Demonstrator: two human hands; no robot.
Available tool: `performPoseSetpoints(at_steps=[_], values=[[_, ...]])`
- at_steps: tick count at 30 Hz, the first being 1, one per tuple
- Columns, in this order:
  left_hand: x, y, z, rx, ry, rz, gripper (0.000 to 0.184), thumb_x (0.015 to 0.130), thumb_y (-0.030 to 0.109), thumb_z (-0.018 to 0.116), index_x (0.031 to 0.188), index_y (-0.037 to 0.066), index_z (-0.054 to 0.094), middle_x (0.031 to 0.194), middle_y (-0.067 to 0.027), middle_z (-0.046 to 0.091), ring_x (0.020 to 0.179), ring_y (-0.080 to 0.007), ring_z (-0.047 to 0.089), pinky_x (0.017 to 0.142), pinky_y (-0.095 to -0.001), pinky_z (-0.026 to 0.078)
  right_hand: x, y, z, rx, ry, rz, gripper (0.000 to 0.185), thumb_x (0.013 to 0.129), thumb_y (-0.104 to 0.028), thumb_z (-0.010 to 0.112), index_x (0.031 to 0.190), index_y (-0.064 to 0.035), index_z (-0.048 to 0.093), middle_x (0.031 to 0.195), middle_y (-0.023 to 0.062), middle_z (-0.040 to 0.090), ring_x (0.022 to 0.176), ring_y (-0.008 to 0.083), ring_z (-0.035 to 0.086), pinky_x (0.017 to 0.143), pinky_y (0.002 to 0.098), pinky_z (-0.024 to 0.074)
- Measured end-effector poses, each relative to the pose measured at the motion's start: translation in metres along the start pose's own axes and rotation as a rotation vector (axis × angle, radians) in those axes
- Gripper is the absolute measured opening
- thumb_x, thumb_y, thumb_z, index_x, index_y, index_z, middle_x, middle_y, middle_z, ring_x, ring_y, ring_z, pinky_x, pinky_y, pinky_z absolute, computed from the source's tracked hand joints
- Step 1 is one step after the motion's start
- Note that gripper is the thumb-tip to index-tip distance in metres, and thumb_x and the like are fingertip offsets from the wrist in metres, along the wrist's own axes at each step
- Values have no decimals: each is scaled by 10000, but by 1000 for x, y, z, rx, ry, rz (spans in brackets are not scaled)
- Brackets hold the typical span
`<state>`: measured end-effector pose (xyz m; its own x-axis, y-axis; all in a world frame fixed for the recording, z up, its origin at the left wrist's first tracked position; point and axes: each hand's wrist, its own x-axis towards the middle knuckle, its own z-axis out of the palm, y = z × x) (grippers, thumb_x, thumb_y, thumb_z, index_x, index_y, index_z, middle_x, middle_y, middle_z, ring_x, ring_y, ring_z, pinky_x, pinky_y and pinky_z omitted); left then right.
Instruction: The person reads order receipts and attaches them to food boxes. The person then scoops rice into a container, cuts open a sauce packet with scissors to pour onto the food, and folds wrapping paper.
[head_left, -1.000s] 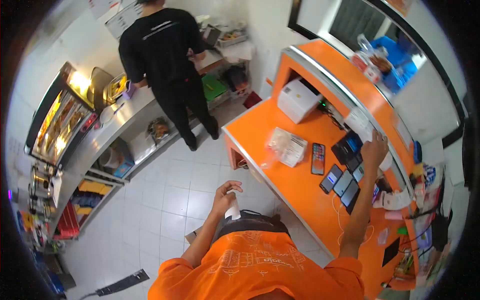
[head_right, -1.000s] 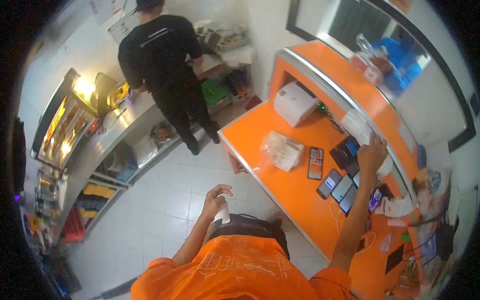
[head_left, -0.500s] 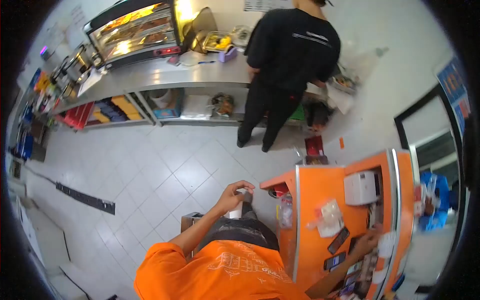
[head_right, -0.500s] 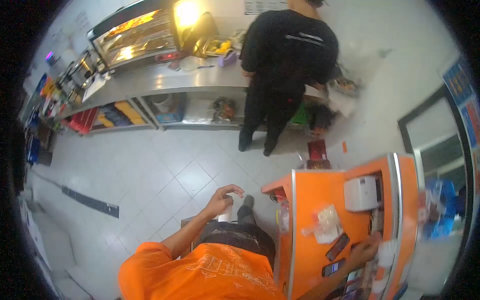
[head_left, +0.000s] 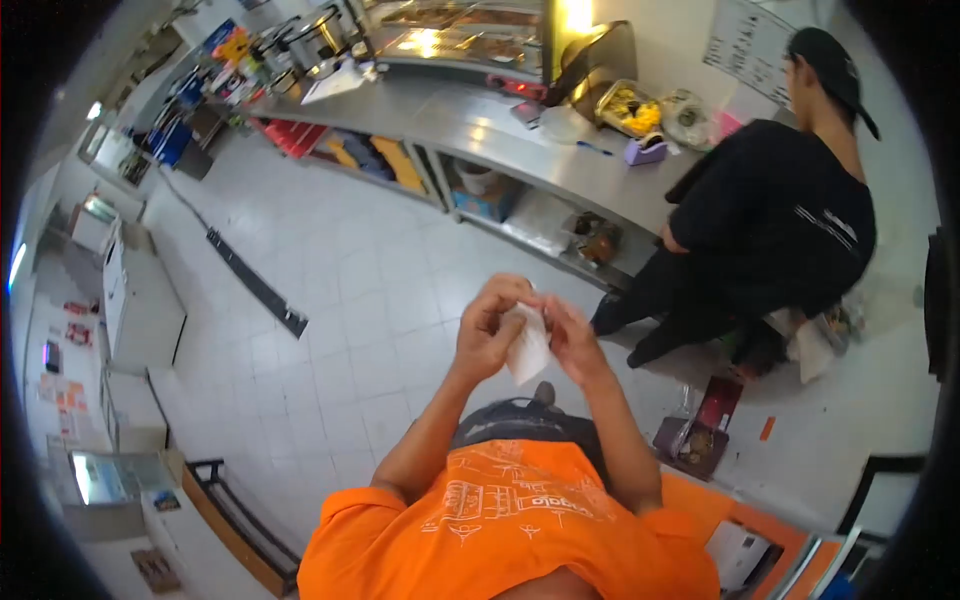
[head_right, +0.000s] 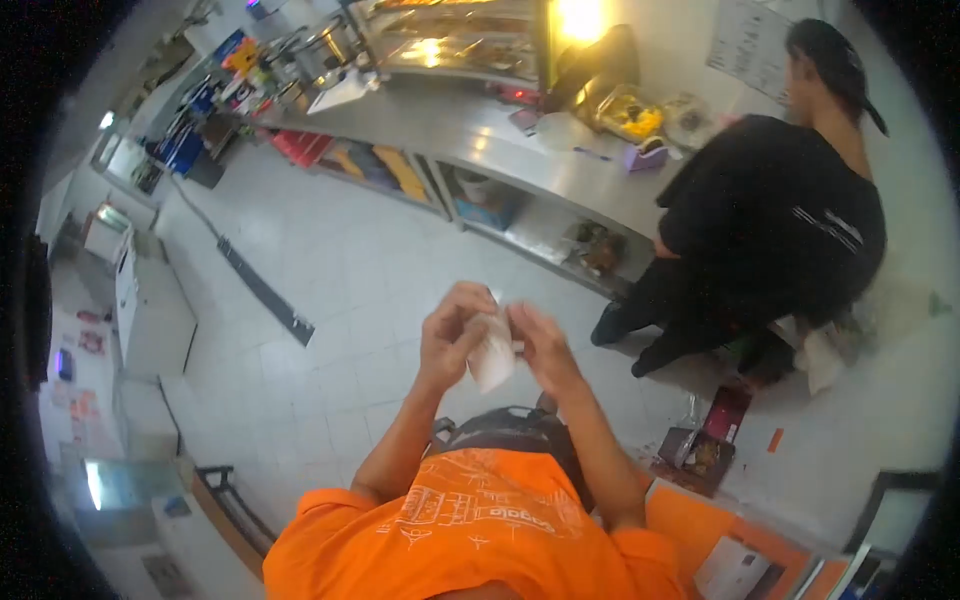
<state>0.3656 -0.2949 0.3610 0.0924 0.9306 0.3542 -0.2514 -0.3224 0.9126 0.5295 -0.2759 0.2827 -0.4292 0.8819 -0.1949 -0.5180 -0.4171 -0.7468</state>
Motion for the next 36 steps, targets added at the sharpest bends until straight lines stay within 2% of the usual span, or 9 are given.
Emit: performPoseSetpoints(at_steps=[2, 4, 10, 14, 17, 20, 23, 33, 36], values=[[23, 12, -19, 87, 69, 32, 295, 781, -116, 518, 1042, 2, 590, 1113, -105, 497, 1022, -164, 512, 868, -292, 423, 34, -63, 55, -108, -117, -33, 354, 916, -239, 644, 1187, -50, 517, 911, 1, 587, 903, 82, 571, 763, 203, 450], [38, 25, -35, 163, 125, 74, 311, 799, -114, 531, 1086, -2, 576, 1147, -110, 485, 1032, -158, 507, 859, -287, 429, 80, -81, 68, -83, -243, -78, 390, 894, -175, 671, 1220, -34, 510, 926, 9, 609, 890, 82, 588, 782, 216, 465], [84, 33, -100, 424, 375, 205, 377, 840, -79, 583, 1201, 5, 515, 1216, -123, 470, 1102, -162, 490, 831, -265, 452, 186, -115, 117, -271, -465, 27, 413, 876, -134, 690, 1233, -10, 524, 1038, 52, 650, 898, 89, 608, 763, 236, 483], [118, 16, -161, 494, 424, 285, 385, 851, -58, 604, 1216, -8, 493, 1247, -134, 470, 1047, -157, 532, 787, -254, 479, 250, -124, 143, -462, -434, -50, 408, 854, -83, 700, 1225, -33, 539, 940, 34, 675, 832, 83, 620, 738, 223, 483], [160, 22, -207, 304, 452, 193, 445, 859, -58, 604, 1276, -25, 453, 1276, -149, 466, 972, -164, 591, 757, -251, 507, 310, -128, 180, -552, -375, -139, 394, 854, -67, 695, 1219, -39, 549, 906, 28, 683, 782, 69, 617, 686, 203, 470], [201, 30, -256, 138, 454, 89, 551, 854, -54, 624, 1355, -33, 396, 1213, -164, 558, 919, -169, 645, 742, -238, 528, 368, -142, 217, -697, -352, -216, 382, 857, -73, 696, 1212, -40, 560, 904, 29, 682, 808, 66, 620, 687, 198, 473], [239, 31, -299, 59, 364, -87, 595, 847, -24, 664, 1375, -48, 391, 958, -170, 705, 893, -163, 682, 740, -240, 549, 413, -156, 249, -723, -432, -321, 377, 857, -78, 697, 1207, -46, 562, 907, 40, 672, 827, 69, 619, 666, 207, 480], [363, 37, -405, -75, 352, -103, 513, 853, -20, 661, 1313, -91, 444, 974, -203, 701, 836, -183, 696, 691, -256, 569, 558, -193, 311, -920, -364, -517, 355, 853, -66, 692, 1190, -38, 584, 877, 30, 661, 809, 79, 625, 648, 223, 501], [380, 31, -411, -65, 357, -120, 496, 865, -34, 648, 1317, -75, 447, 965, -169, 695, 823, -140, 675, 700, -234, 559, 577, -197, 309, -949, -370, -590, 346, 850, -49, 693, 1181, -42, 592, 862, 30, 669, 807, 82, 629, 656, 225, 502]])
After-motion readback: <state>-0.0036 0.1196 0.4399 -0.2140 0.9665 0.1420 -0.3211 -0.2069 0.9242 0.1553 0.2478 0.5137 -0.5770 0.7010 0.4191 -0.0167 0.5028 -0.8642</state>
